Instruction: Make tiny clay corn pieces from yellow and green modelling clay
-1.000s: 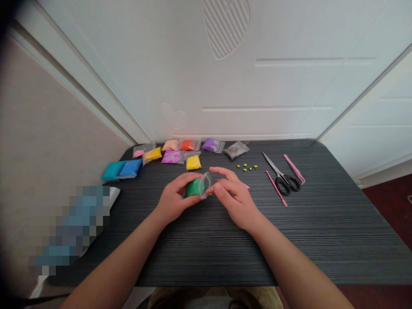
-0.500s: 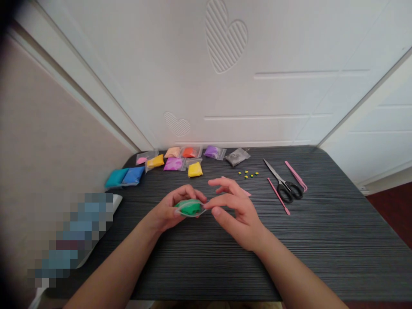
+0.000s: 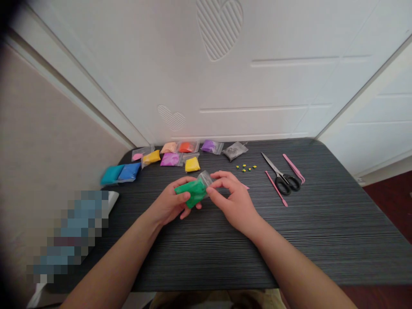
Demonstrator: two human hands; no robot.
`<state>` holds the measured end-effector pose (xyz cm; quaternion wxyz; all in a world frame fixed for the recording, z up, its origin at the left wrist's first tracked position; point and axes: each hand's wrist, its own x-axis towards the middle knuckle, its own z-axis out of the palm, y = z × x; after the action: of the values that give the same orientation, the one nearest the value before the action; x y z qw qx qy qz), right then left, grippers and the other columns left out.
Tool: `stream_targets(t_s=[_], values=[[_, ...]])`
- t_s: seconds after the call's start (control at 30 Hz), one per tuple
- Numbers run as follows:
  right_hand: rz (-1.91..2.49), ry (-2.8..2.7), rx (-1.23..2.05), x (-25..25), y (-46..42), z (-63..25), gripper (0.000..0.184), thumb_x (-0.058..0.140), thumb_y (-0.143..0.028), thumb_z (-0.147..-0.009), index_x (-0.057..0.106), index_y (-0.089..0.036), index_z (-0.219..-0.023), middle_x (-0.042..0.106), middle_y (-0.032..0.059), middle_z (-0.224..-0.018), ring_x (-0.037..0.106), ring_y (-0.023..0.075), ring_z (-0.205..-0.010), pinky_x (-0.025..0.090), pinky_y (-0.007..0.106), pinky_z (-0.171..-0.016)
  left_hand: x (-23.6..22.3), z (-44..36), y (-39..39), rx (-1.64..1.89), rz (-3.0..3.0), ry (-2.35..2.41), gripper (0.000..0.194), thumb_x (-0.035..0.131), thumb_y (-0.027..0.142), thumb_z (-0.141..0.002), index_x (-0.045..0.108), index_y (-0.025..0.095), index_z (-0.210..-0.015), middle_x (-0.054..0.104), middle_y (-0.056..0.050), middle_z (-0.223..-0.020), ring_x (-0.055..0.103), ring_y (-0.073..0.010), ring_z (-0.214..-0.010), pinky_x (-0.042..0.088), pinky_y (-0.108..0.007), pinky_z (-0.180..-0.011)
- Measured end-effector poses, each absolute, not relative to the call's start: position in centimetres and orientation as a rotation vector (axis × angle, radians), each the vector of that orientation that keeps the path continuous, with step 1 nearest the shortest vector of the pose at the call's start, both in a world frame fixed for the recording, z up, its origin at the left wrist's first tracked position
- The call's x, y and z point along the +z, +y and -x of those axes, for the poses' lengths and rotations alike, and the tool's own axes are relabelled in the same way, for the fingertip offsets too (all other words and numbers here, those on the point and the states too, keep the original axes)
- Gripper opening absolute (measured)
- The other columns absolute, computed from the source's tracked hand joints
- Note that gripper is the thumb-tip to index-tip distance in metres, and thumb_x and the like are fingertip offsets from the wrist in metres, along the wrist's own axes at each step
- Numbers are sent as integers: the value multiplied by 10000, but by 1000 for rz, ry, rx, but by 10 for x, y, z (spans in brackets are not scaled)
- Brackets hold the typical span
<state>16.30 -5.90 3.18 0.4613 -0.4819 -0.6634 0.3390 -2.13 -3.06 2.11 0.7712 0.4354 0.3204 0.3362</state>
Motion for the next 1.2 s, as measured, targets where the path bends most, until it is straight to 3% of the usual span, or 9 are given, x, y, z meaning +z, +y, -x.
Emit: stream_targets(t_s=[0.2,0.4,0.63,0.87,1.03,1.2], values=[[1097,-1672,874,31,-61,-161,97,559,-303,-758,616,-225,-759,535,45,-1073,465,192,-1086,329,396,-959,24,20,-30,743,-1031,876,293,628,311,-699,551,153,-934,563,14,-618,504,-69,-462,236,-138,-351],[1085,-1713,863,34,-61,-165,229,479,-317,-815,615,-279,-995,503,40,-1152,455,183,-1098,354,378,-949,22,19,-29,739,-1029,841,213,582,333,-737,545,124,-763,505,33,-503,437,-51,-398,209,-153,-343],[1070,-1986,742,28,-61,-163,357,424,-319,-844,469,-307,-1198,392,31,-1313,314,192,-1231,216,446,-1033,19,17,-27,757,-872,813,215,592,326,-732,512,128,-711,478,44,-518,420,-34,-361,220,-118,-279],[1052,-2052,753,31,-62,-162,344,436,-329,-837,492,-310,-1176,327,19,-1355,269,183,-1253,215,432,-1035,16,18,-27,763,-791,759,214,584,304,-744,507,120,-664,446,54,-466,378,-16,-322,218,-101,-266],[1026,-2039,853,37,-64,-163,294,435,-324,-839,555,-299,-1107,309,10,-1364,239,177,-1268,316,378,-987,16,19,-26,791,-743,720,210,575,299,-754,497,121,-675,466,46,-496,378,-7,-333,236,-94,-285],[1033,-1937,851,39,-64,-166,245,447,-302,-839,608,-264,-1020,420,34,-1278,356,169,-1202,271,395,-1019,16,21,-25,794,-753,697,209,581,310,-749,496,122,-713,503,22,-555,420,-18,-362,232,-95,-295]])
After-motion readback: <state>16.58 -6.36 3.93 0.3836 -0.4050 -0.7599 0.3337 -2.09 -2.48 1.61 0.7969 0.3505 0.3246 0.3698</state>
